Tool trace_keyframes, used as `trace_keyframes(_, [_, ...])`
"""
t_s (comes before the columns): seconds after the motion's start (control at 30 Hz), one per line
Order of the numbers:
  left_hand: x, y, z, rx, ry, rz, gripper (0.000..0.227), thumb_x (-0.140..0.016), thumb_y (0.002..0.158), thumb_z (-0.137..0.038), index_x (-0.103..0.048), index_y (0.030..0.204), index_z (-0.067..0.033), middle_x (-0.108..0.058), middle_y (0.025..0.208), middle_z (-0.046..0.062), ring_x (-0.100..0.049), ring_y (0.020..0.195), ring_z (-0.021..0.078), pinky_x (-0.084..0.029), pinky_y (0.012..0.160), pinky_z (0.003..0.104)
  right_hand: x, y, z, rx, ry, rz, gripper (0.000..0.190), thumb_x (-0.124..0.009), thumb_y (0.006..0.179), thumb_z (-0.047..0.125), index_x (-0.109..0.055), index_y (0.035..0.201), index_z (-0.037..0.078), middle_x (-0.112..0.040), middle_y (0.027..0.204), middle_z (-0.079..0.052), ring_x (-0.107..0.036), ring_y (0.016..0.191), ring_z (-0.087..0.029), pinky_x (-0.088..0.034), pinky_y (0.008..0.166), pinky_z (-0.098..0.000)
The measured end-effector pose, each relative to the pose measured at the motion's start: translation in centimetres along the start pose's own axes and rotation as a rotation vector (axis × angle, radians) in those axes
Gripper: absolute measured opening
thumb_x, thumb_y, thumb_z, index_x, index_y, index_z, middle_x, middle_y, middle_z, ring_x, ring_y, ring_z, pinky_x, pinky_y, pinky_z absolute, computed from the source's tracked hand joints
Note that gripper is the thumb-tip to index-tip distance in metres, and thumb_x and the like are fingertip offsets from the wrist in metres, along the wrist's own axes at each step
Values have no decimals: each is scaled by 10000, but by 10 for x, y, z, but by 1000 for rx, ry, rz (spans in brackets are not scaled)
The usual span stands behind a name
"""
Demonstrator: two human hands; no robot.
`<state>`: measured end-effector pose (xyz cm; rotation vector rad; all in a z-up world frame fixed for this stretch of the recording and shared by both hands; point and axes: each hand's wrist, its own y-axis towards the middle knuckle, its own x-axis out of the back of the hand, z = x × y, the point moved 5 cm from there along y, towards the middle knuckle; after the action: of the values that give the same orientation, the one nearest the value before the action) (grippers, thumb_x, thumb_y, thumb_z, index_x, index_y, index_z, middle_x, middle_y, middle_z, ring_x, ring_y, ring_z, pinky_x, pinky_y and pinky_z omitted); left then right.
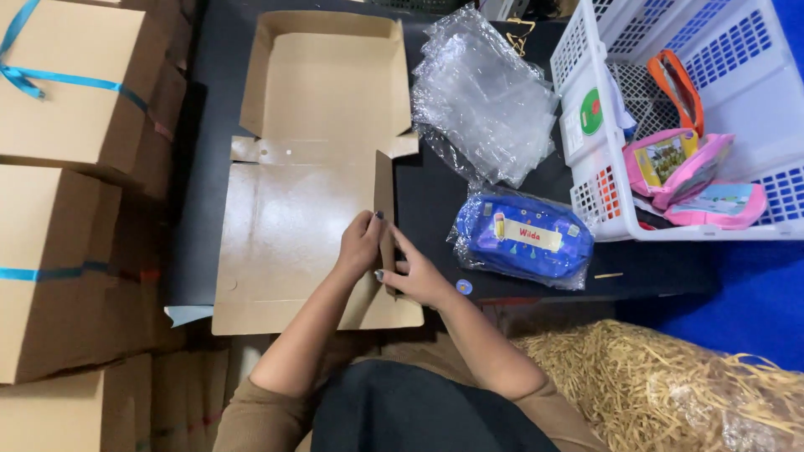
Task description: The person assembles a flat cardboard box, inserts shredded paper filler, and places two blue pencil cases inside before closing the box. The person then individually wraps two pink pencil cases in clear plastic film.
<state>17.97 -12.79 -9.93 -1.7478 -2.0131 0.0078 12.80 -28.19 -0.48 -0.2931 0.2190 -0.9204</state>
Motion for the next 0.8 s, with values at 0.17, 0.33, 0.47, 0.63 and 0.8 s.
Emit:
trace_keyframes(0.17, [-3,-73,-85,-40,-140,185,438,-496,1022,-394,-602,1331,-103,-654,1215,217,-640,1165,360,-494,1053,486,37,20,-55,25,279,-159,906,-780,886,106,-263,1625,196,-537,1483,-175,-652,1196,-328,-596,964,-439])
trace_keyframes(0.33, [5,-145,-114,-475,170,219,943,-848,755,-347,-414,1501,32,-411,1469,384,-398,1376,575,-341,1161,625,60,62,-115,41,774,-144,540,-603,1026,140,-456,1545,150,-681,1302,-201,-731,1067,-357,-603,919,-544])
trace_keyframes(0.47, [-1,-155,-79,-772,377,-167,328,-698,949,-201,-627,1246,-80,-626,1185,137,-655,1095,332,-549,922,405,25,51,-74,-108,954,-314,289,-703,963,208,-699,1243,135,-722,1103,-176,-738,878,-307,-648,731,-454])
trace_keyframes(0.63, [8,-148,-49,-780,434,-386,91,-619,1008,-247,-703,1021,-214,-683,910,-39,-711,785,207,-601,658,310,38,51,-100,-95,808,-480,271,-766,934,182,-739,1188,91,-733,1075,-133,-724,939,-276,-631,815,-440])
trace_keyframes(0.8, [27,-158,-63,-656,298,-333,153,-535,1033,-133,-573,886,-116,-588,832,49,-674,777,262,-574,656,329,55,46,-112,-26,505,-563,318,-781,920,144,-705,1217,59,-755,997,-99,-740,799,-173,-661,649,-262])
